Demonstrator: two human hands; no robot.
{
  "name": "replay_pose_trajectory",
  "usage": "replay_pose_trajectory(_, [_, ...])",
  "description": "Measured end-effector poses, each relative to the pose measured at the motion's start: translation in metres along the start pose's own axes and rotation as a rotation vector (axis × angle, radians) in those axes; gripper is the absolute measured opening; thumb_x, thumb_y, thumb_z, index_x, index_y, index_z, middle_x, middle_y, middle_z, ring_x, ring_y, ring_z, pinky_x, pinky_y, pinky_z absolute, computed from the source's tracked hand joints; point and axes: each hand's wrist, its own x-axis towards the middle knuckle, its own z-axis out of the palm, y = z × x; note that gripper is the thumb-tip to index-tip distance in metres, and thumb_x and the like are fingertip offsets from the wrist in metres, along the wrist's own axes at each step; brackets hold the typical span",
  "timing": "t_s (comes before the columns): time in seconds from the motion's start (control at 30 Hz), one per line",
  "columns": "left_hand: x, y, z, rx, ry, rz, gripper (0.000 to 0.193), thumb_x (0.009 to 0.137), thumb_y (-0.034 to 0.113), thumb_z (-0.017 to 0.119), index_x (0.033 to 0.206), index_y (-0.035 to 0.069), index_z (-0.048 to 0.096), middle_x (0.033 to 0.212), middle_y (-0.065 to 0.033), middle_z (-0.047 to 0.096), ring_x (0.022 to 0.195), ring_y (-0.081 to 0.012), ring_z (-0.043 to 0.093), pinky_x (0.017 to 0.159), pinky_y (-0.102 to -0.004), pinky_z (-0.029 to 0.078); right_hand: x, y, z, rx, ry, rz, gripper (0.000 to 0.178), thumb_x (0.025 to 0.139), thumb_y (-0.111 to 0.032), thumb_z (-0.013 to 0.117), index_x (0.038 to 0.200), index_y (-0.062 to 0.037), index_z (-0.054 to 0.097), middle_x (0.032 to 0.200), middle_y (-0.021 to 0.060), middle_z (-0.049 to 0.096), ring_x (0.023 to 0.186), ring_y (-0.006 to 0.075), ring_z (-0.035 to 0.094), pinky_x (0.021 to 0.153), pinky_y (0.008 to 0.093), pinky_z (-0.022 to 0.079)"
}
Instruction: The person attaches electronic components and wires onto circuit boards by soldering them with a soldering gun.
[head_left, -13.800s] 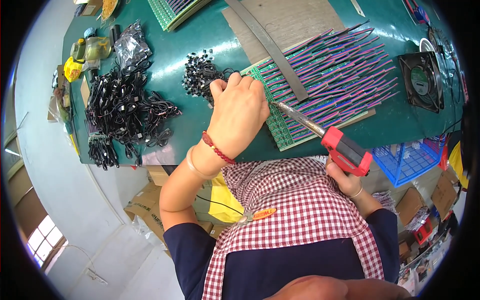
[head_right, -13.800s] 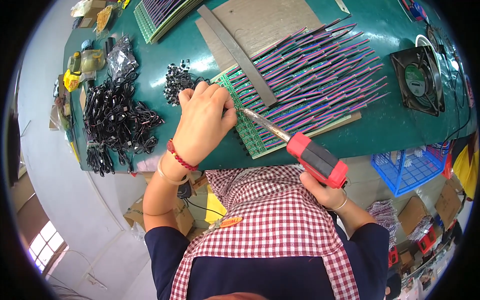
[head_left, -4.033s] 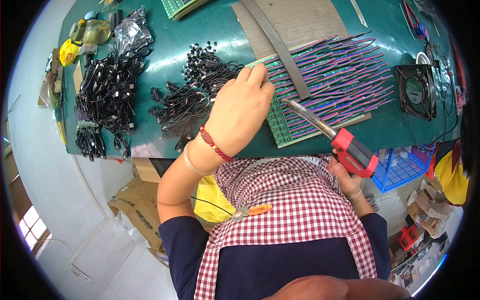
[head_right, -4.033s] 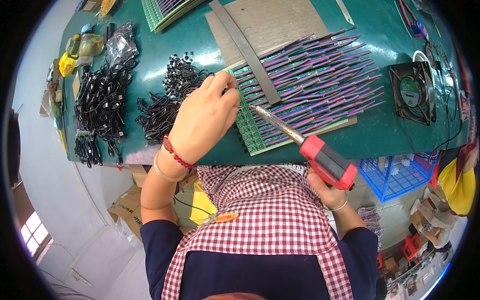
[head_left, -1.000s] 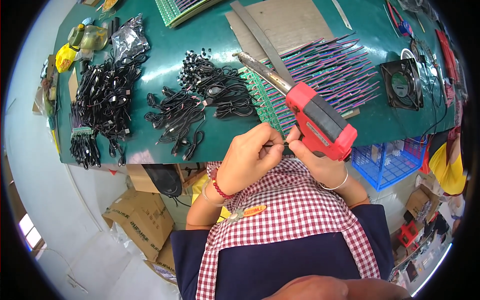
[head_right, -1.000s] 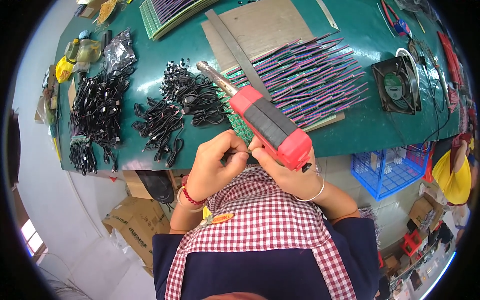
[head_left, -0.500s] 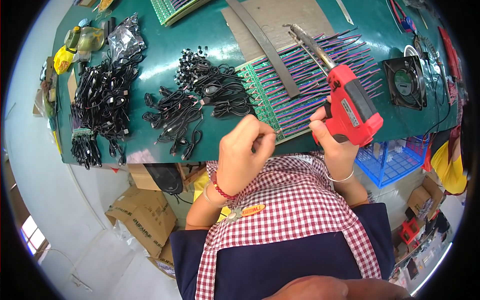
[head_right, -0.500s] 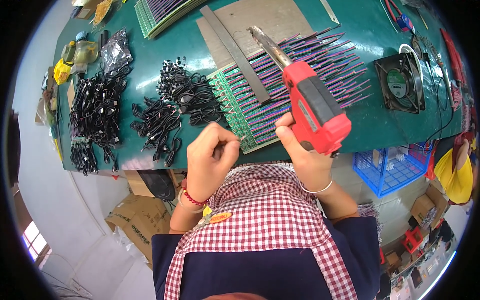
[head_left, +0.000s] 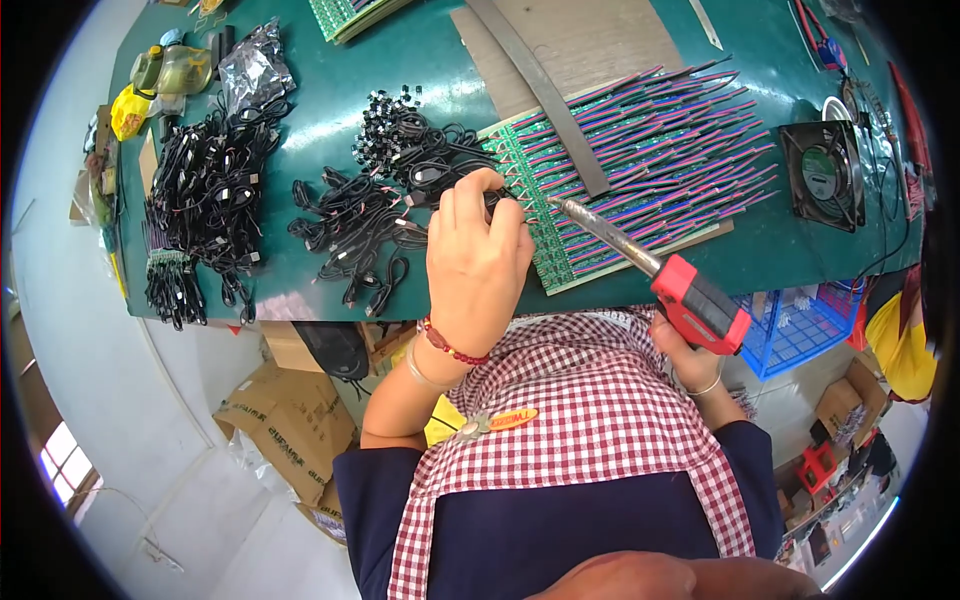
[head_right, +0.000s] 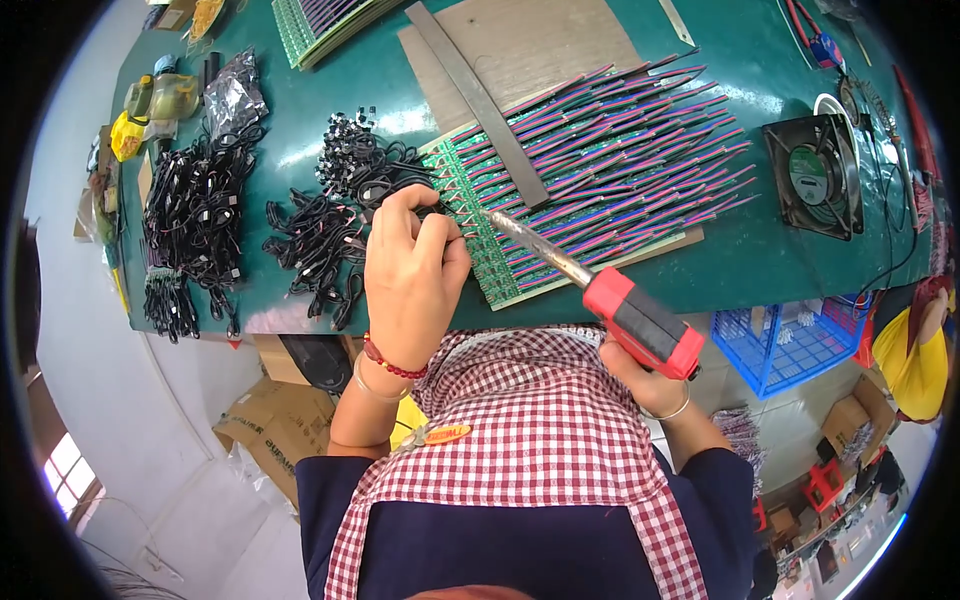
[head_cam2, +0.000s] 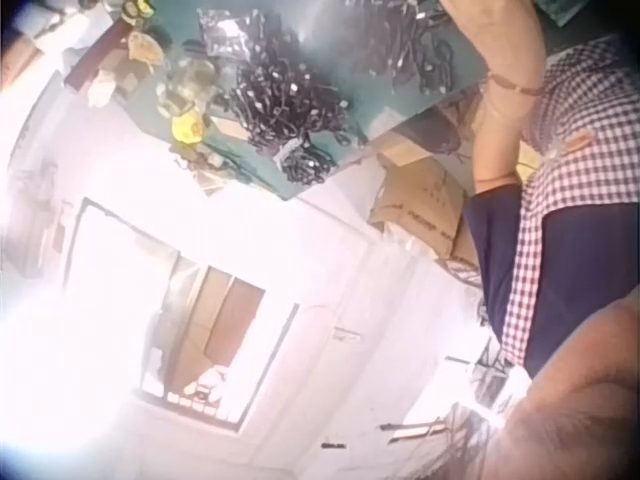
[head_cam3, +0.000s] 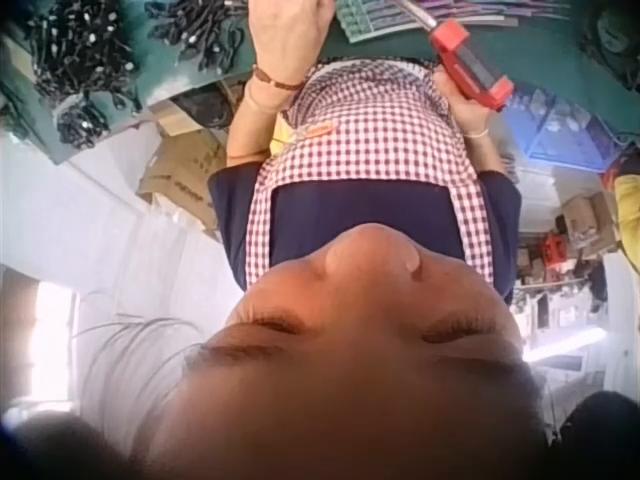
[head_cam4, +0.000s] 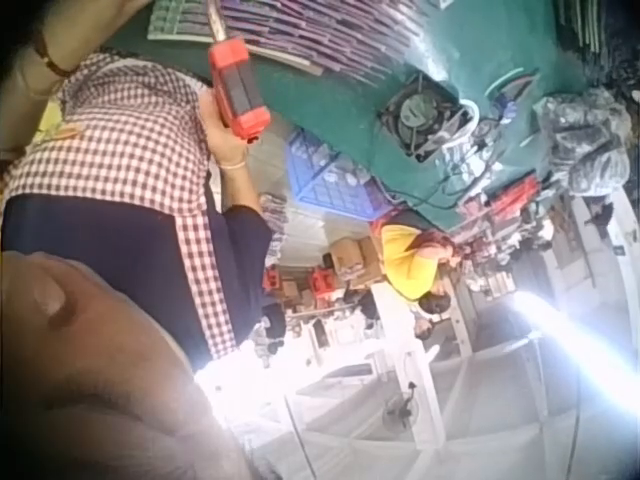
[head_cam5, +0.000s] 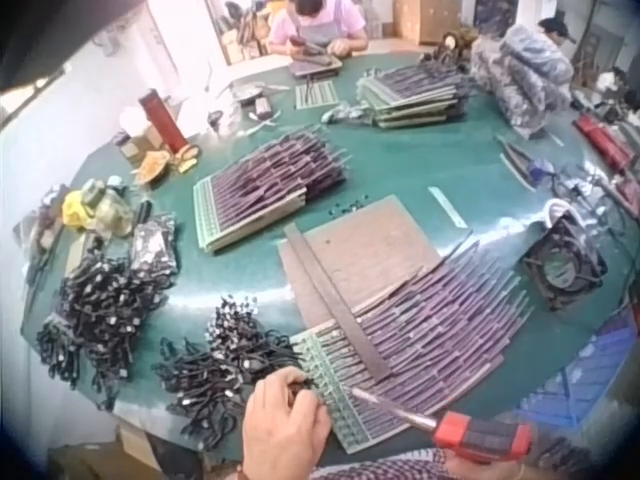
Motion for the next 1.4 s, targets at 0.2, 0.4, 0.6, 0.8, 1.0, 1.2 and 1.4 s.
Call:
replay_pose_trajectory(0.2, [0.001, 0.004, 0.002, 0.065, -0.001, -0.020, 0.015, 0.065, 0.004, 0.065, 0.076, 0.003, 0.054, 0.106, -0.0099, 0.052, 0.087, -0.0252, 0.051, 0.068, -0.0356, 0.040, -0.009, 0.015, 0.000, 0.019, 0.005, 0.035, 0.024, 0.084, -0.004, 0.058, 0.106, 0.0020, 0.053, 0.072, 0.0042, 0.055, 0.058, 0.0094, 0.050, 0.052, 0.0239, 0.042])
replay_pose_trajectory(0.4, [0.002, 0.008, 0.004, 0.113, 0.008, -0.043, 0.014, 0.064, 0.001, 0.062, 0.072, 0.004, 0.051, 0.102, -0.0083, 0.053, 0.085, -0.0258, 0.051, 0.070, -0.0354, 0.043, -0.009, 0.010, -0.001, 0.105, 0.050, 0.183, 0.018, 0.075, 0.000, 0.067, 0.093, -0.0004, 0.063, 0.080, 0.0051, 0.062, 0.069, 0.0125, 0.058, 0.062, 0.0281, 0.046])
replay_pose_trajectory(0.6, [0.003, 0.009, 0.004, 0.146, 0.001, -0.044, 0.013, 0.065, 0.003, 0.062, 0.073, 0.005, 0.052, 0.102, -0.0079, 0.052, 0.086, -0.0254, 0.051, 0.068, -0.0353, 0.041, -0.005, 0.013, -0.002, -0.040, 0.026, 0.079, 0.020, 0.070, -0.002, 0.070, 0.089, -0.0013, 0.064, 0.080, 0.0081, 0.061, 0.066, 0.0178, 0.059, 0.060, 0.0283, 0.045])
replay_pose_trajectory(0.8, [0.003, 0.010, 0.003, 0.148, -0.017, -0.040, 0.014, 0.065, 0.004, 0.063, 0.075, 0.005, 0.052, 0.103, -0.0079, 0.052, 0.087, -0.0256, 0.050, 0.070, -0.0356, 0.041, -0.003, 0.007, 0.000, -0.088, 0.048, 0.052, 0.019, 0.068, -0.002, 0.070, 0.087, -0.0011, 0.064, 0.081, 0.0093, 0.061, 0.066, 0.0191, 0.060, 0.059, 0.0288, 0.046])
replay_pose_trajectory(1.0, [0.004, 0.009, 0.005, 0.167, -0.015, -0.045, 0.014, 0.066, 0.004, 0.064, 0.075, 0.005, 0.053, 0.103, -0.0078, 0.052, 0.087, -0.0254, 0.050, 0.069, -0.0352, 0.041, -0.013, 0.020, -0.007, -0.018, 0.075, 0.114, 0.021, 0.069, -0.003, 0.070, 0.089, -0.0003, 0.064, 0.081, 0.0087, 0.062, 0.067, 0.0190, 0.060, 0.060, 0.0287, 0.047])
replay_pose_trajectory(1.2, [0.004, 0.010, 0.006, 0.177, 0.001, -0.037, 0.014, 0.066, 0.004, 0.064, 0.075, 0.005, 0.054, 0.102, -0.0075, 0.052, 0.087, -0.0251, 0.050, 0.070, -0.0353, 0.041, -0.010, 0.018, -0.006, -0.040, 0.033, 0.090, 0.022, 0.069, -0.003, 0.071, 0.089, -0.0005, 0.064, 0.080, 0.0091, 0.061, 0.067, 0.0190, 0.059, 0.059, 0.0289, 0.046])
replay_pose_trajectory(1.4, [0.004, 0.010, 0.004, 0.181, -0.010, -0.039, 0.013, 0.066, 0.004, 0.063, 0.075, 0.004, 0.055, 0.102, -0.0077, 0.052, 0.088, -0.0251, 0.050, 0.070, -0.0354, 0.041, -0.002, 0.011, -0.003, -0.103, 0.009, 0.020, 0.022, 0.068, -0.002, 0.070, 0.089, 0.0003, 0.063, 0.079, 0.0091, 0.060, 0.066, 0.0189, 0.059, 0.058, 0.0289, 0.045])
